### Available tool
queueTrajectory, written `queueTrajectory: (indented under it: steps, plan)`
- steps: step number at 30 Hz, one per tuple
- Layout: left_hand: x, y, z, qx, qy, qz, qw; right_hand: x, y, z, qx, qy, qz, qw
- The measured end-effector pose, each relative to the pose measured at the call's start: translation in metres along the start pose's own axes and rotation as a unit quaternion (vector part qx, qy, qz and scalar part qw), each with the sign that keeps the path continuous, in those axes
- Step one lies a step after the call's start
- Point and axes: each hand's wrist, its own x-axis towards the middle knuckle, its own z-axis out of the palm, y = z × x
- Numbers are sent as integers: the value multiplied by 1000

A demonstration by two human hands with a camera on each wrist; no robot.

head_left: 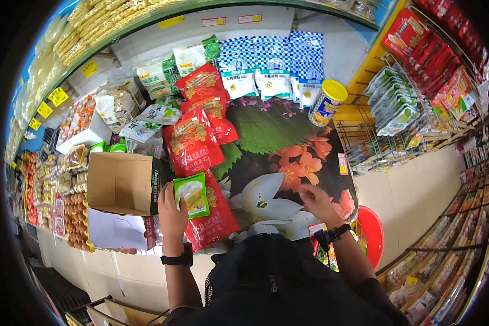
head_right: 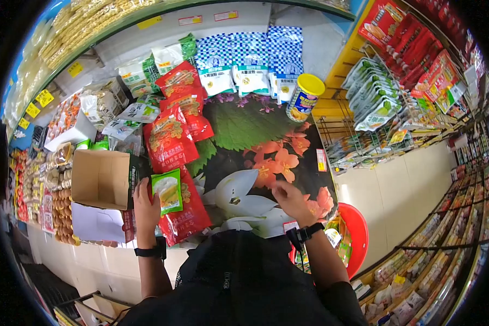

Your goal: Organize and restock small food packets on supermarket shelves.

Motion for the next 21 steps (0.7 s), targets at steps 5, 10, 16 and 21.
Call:
queueTrajectory:
  steps: [5,10,16,21]
  plan:
    - [3,28,10,-81,-77,41,993,17,-11,7,-197,72,-166,964]
    - [0,56,24,-169,-137,39,975,21,-34,45,-294,-127,-258,912]
    - [-3,70,34,-167,-188,107,962,31,-34,67,-377,-226,-322,839]
    - [-7,74,42,-186,-202,109,955,58,-29,63,-420,-179,-267,849]
